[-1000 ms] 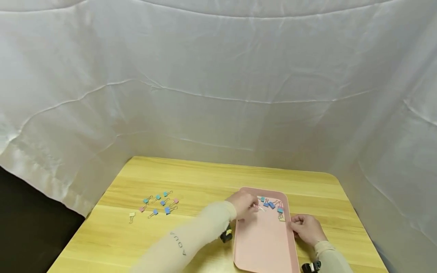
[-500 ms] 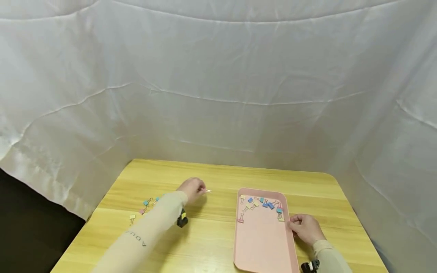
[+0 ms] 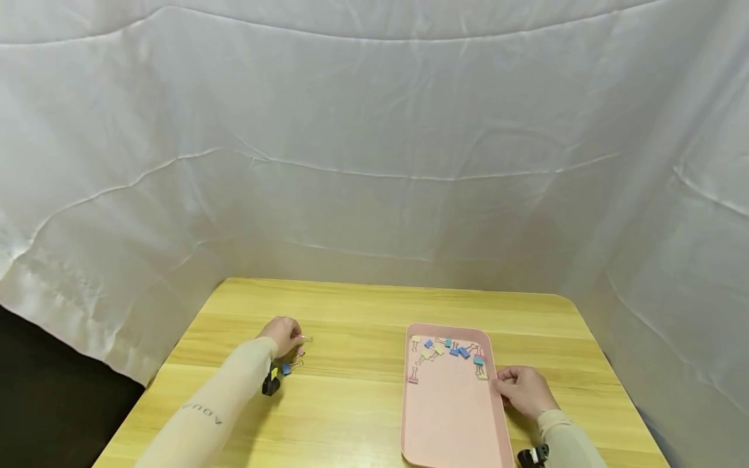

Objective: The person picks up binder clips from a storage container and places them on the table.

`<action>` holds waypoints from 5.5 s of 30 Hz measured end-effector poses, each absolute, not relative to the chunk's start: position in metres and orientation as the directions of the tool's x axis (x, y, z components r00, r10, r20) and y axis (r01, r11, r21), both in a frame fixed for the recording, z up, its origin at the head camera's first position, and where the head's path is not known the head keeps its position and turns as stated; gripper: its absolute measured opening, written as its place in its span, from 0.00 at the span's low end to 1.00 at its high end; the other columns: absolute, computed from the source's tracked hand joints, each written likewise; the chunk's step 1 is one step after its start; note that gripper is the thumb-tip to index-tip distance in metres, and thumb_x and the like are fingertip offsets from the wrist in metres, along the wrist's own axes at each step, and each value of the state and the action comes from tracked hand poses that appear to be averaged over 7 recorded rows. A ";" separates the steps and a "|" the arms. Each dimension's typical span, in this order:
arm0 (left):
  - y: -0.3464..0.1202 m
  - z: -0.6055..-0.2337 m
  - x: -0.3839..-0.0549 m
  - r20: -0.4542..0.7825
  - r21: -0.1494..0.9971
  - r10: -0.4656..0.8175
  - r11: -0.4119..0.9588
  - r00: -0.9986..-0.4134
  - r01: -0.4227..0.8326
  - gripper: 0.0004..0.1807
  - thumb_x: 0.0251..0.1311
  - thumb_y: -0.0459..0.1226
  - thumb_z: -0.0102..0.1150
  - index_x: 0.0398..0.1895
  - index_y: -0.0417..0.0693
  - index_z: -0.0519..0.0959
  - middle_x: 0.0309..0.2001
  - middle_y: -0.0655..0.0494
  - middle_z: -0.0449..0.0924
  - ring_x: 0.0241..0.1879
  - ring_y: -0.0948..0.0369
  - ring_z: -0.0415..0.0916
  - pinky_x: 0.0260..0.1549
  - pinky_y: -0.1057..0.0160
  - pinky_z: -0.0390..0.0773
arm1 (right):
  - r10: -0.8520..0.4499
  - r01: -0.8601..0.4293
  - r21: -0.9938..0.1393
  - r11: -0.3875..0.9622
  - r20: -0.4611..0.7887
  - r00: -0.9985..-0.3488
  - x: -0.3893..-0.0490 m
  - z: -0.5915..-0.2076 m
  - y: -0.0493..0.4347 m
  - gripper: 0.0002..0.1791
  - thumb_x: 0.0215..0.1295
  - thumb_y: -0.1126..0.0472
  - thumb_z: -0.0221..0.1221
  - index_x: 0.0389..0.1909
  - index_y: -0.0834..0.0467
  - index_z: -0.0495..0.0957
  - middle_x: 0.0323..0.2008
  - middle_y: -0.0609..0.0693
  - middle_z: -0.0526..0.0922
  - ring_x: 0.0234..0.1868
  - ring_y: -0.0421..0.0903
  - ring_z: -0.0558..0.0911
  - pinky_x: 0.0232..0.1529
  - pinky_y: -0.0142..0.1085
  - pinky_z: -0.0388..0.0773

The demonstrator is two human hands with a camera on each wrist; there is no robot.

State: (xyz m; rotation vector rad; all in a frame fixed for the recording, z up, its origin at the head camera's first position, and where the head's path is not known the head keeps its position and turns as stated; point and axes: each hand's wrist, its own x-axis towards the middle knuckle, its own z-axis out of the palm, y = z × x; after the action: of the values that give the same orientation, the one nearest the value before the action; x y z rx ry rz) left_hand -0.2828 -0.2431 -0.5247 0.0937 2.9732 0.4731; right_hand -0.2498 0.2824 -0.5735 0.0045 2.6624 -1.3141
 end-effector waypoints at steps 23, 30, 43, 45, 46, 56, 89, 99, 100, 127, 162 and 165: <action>-0.199 -0.503 -0.286 -0.027 0.342 0.184 0.925 -0.982 0.164 0.14 0.64 0.40 0.59 0.47 0.39 0.81 0.44 0.48 0.81 0.43 0.55 0.78 0.44 0.56 0.79 | -0.075 0.082 -0.801 0.594 -0.156 -0.985 -0.249 -0.573 0.281 0.11 0.58 0.65 0.63 0.36 0.70 0.78 0.24 0.51 0.81 0.24 0.45 0.78 0.24 0.34 0.79; -0.120 -0.489 -0.292 0.050 0.291 0.360 0.887 -0.932 0.358 0.15 0.63 0.43 0.60 0.47 0.44 0.83 0.42 0.54 0.81 0.40 0.61 0.79 0.41 0.65 0.79 | -0.062 0.094 -0.802 0.590 -0.161 -0.985 -0.249 -0.574 0.280 0.11 0.58 0.65 0.64 0.36 0.71 0.78 0.24 0.51 0.81 0.24 0.45 0.79 0.24 0.34 0.79; 0.010 -0.498 -0.284 -0.052 0.299 0.437 0.865 -0.898 0.404 0.15 0.62 0.48 0.61 0.48 0.54 0.84 0.40 0.67 0.82 0.40 0.70 0.75 0.43 0.73 0.74 | -0.058 0.088 -0.802 0.590 -0.151 -0.987 -0.252 -0.577 0.278 0.11 0.59 0.65 0.64 0.36 0.70 0.78 0.24 0.52 0.81 0.24 0.46 0.80 0.24 0.34 0.79; 0.026 -0.504 -0.281 -0.076 0.301 0.429 0.870 -0.900 0.389 0.15 0.61 0.49 0.62 0.48 0.57 0.84 0.40 0.69 0.82 0.41 0.70 0.75 0.43 0.73 0.74 | -0.058 0.092 -0.808 0.582 -0.155 -0.986 -0.251 -0.577 0.277 0.11 0.59 0.65 0.63 0.36 0.71 0.78 0.25 0.52 0.82 0.24 0.46 0.80 0.24 0.35 0.80; 0.033 -0.508 -0.280 -0.084 0.295 0.427 0.873 -0.900 0.387 0.15 0.61 0.49 0.62 0.49 0.58 0.84 0.41 0.70 0.82 0.42 0.71 0.75 0.45 0.73 0.74 | -0.057 0.096 -0.811 0.577 -0.157 -0.986 -0.250 -0.577 0.277 0.12 0.59 0.65 0.63 0.37 0.71 0.78 0.25 0.52 0.82 0.24 0.46 0.80 0.24 0.35 0.80; 0.089 -0.538 -0.270 -0.138 0.158 0.448 0.891 -0.884 0.427 0.11 0.62 0.50 0.60 0.47 0.66 0.82 0.45 0.73 0.78 0.47 0.72 0.74 0.48 0.71 0.74 | -0.058 0.074 -0.808 0.584 -0.132 -0.990 -0.248 -0.574 0.277 0.10 0.57 0.66 0.63 0.35 0.70 0.78 0.24 0.52 0.81 0.23 0.44 0.79 0.24 0.34 0.79; 0.111 -0.560 -0.249 -0.152 -0.066 0.564 0.814 -0.812 0.577 0.08 0.62 0.54 0.58 0.42 0.72 0.79 0.36 0.70 0.74 0.36 0.71 0.72 0.40 0.73 0.75 | -0.070 0.052 -0.818 0.572 -0.111 -0.991 -0.248 -0.580 0.280 0.08 0.55 0.67 0.63 0.32 0.69 0.79 0.24 0.52 0.82 0.22 0.42 0.79 0.23 0.33 0.79; 0.105 -0.559 -0.249 -0.138 0.030 0.371 0.928 -0.918 0.371 0.10 0.55 0.52 0.66 0.33 0.59 0.80 0.27 0.65 0.77 0.28 0.67 0.75 0.33 0.70 0.77 | -0.061 0.072 -0.820 0.568 -0.130 -0.990 -0.249 -0.578 0.279 0.09 0.55 0.68 0.63 0.34 0.70 0.79 0.25 0.52 0.82 0.23 0.43 0.79 0.24 0.34 0.80; 0.105 -0.558 -0.249 -0.132 0.013 0.369 0.929 -0.920 0.371 0.09 0.54 0.52 0.66 0.31 0.60 0.81 0.25 0.65 0.77 0.27 0.67 0.75 0.31 0.70 0.77 | -0.062 0.071 -0.819 0.569 -0.129 -0.990 -0.249 -0.578 0.279 0.09 0.55 0.68 0.63 0.34 0.71 0.79 0.25 0.52 0.82 0.23 0.43 0.79 0.24 0.34 0.80; 0.005 -0.501 -0.300 0.025 0.171 0.173 0.970 -0.985 0.175 0.10 0.54 0.45 0.69 0.35 0.51 0.82 0.31 0.60 0.78 0.32 0.63 0.77 0.34 0.68 0.79 | -0.071 0.075 -0.792 0.605 -0.148 -0.986 -0.255 -0.576 0.279 0.10 0.59 0.65 0.63 0.35 0.70 0.79 0.25 0.51 0.82 0.24 0.44 0.79 0.24 0.33 0.79; -0.188 -0.548 -0.265 0.005 0.345 -0.093 0.935 -0.996 -0.086 0.18 0.58 0.41 0.65 0.14 0.49 0.72 0.22 0.56 0.71 0.16 0.62 0.68 0.18 0.64 0.71 | -0.061 0.090 -0.783 0.616 -0.162 -0.985 -0.254 -0.573 0.287 0.11 0.58 0.64 0.62 0.35 0.70 0.78 0.25 0.52 0.81 0.24 0.43 0.78 0.24 0.33 0.78; -0.186 -0.545 -0.265 -0.010 0.351 -0.104 0.931 -0.995 -0.100 0.14 0.58 0.43 0.66 0.20 0.47 0.77 0.26 0.55 0.74 0.21 0.61 0.73 0.22 0.62 0.76 | -0.060 0.090 -0.782 0.616 -0.161 -0.985 -0.254 -0.573 0.287 0.11 0.58 0.64 0.62 0.35 0.70 0.78 0.25 0.52 0.81 0.24 0.43 0.78 0.24 0.33 0.78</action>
State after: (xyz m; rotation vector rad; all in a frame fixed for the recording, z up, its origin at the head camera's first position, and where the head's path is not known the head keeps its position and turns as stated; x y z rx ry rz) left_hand -0.2648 -0.1862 -0.5449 -0.1636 3.0958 0.5619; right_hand -0.2536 0.2869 -0.5734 0.0249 2.6672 -1.3050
